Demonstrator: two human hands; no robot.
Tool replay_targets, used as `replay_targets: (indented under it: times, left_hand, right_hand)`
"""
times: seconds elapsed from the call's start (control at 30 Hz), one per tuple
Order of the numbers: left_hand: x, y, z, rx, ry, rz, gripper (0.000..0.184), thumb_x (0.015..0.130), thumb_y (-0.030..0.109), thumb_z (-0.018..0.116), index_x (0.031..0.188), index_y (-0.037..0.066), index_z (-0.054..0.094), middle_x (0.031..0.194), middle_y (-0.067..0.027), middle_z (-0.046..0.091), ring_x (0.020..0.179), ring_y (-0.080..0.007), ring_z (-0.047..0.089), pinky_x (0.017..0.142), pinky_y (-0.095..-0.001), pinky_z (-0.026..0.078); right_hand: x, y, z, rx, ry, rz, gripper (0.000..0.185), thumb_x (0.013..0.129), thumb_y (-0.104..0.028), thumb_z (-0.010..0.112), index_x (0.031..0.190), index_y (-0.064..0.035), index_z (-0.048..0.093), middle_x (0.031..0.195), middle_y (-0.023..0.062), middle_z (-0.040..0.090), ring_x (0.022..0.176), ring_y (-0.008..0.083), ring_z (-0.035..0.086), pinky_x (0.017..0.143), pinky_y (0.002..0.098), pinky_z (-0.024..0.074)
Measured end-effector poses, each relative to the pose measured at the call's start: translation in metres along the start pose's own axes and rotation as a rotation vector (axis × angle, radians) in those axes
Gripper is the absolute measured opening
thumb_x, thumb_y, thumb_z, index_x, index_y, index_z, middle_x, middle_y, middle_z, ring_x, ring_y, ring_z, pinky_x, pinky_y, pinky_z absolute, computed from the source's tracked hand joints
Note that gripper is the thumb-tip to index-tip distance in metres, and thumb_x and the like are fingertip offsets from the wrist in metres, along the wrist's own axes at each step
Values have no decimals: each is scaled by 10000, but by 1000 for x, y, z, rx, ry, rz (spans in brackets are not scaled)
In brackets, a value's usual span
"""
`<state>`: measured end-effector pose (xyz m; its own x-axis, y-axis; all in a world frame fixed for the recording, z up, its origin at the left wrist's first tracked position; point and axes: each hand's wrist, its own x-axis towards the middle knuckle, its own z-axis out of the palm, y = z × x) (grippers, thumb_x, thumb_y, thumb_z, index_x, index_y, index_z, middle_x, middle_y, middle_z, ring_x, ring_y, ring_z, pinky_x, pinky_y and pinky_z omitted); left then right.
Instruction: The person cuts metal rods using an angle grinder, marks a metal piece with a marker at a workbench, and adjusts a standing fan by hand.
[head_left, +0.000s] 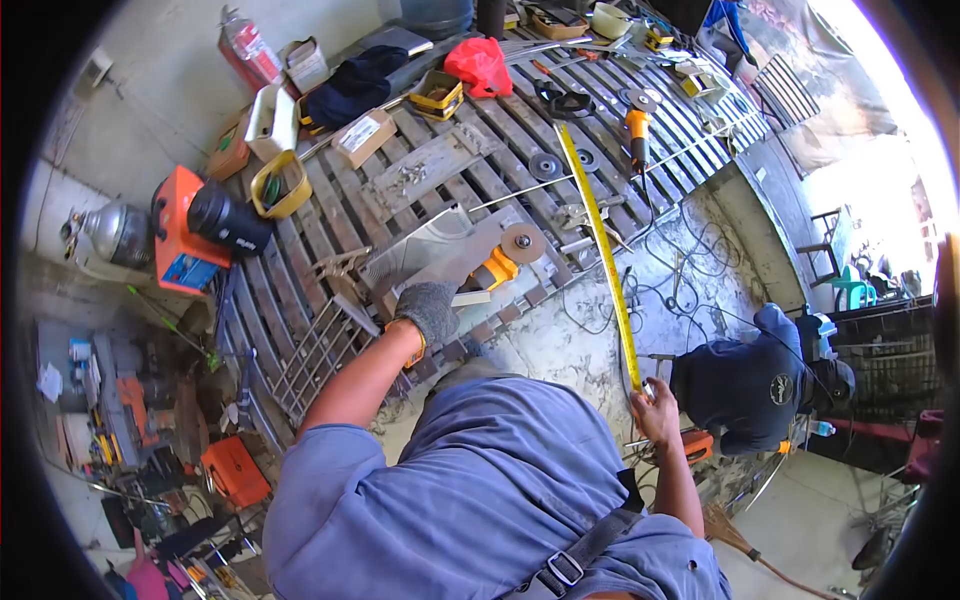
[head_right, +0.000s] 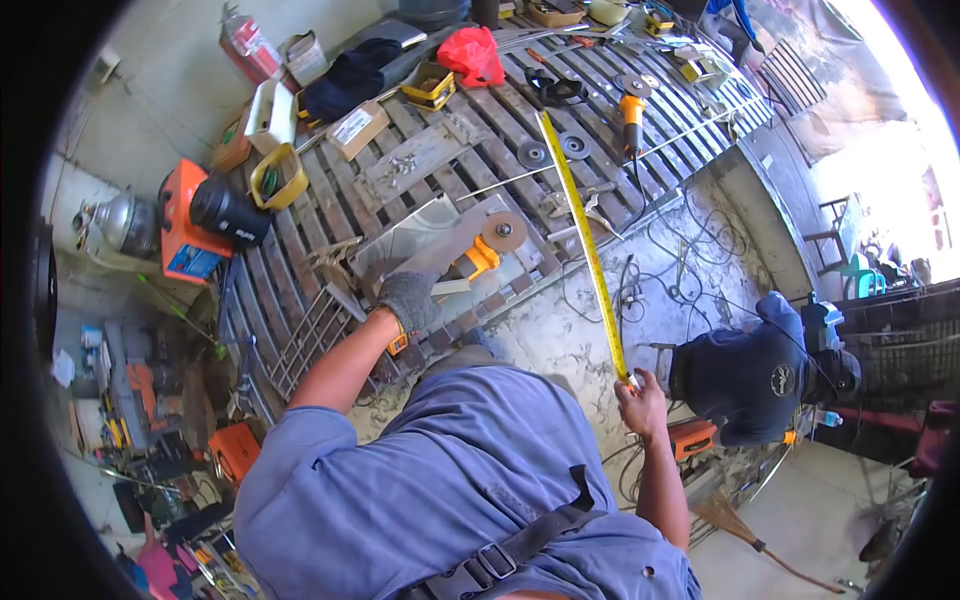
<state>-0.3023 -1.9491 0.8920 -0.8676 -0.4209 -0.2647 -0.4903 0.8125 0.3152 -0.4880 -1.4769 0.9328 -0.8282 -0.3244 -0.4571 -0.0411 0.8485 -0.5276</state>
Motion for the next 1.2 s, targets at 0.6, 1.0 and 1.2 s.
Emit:
replay_targets:
  times: [0.6, 1.0, 1.2]
  left_hand:
    - [45, 25, 7, 119, -24, -242, 420, 876, 293, 673, 1252, 108, 644, 1121, -173, 719, 1034, -368, 723, 851, -538, 569]
    - [5, 98, -40, -299, 514, -577, 565, 864, 486, 798, 1190, 43, 670, 1077, -178, 685, 964, -380, 710, 811, -458, 570]
    - [-26, 132, -34, -1225, 902, -597, 171, 1083, 185, 568, 1029, 31, 621, 754, -47, 575, 635, -134, 546, 588, -341, 459]
  right_hand:
    - [271, -260, -14, -497, 96, -342, 674, 932, -484, 618, 1280, 90, 547, 1029, 335, 732, 1003, 472, 724, 910, 519, 563]
    - [415, -306, 16, -634, 80, -604, 577, 920, -343, 569, 1336, 55, 539, 1056, 299, 746, 1034, 445, 728, 942, 509, 551]
    - [431, -288, 41, -620, 63, -651, 738, 905, -356, 568, 1497, 41, 374, 1056, 307, 735, 1023, 470, 706, 927, 549, 535]
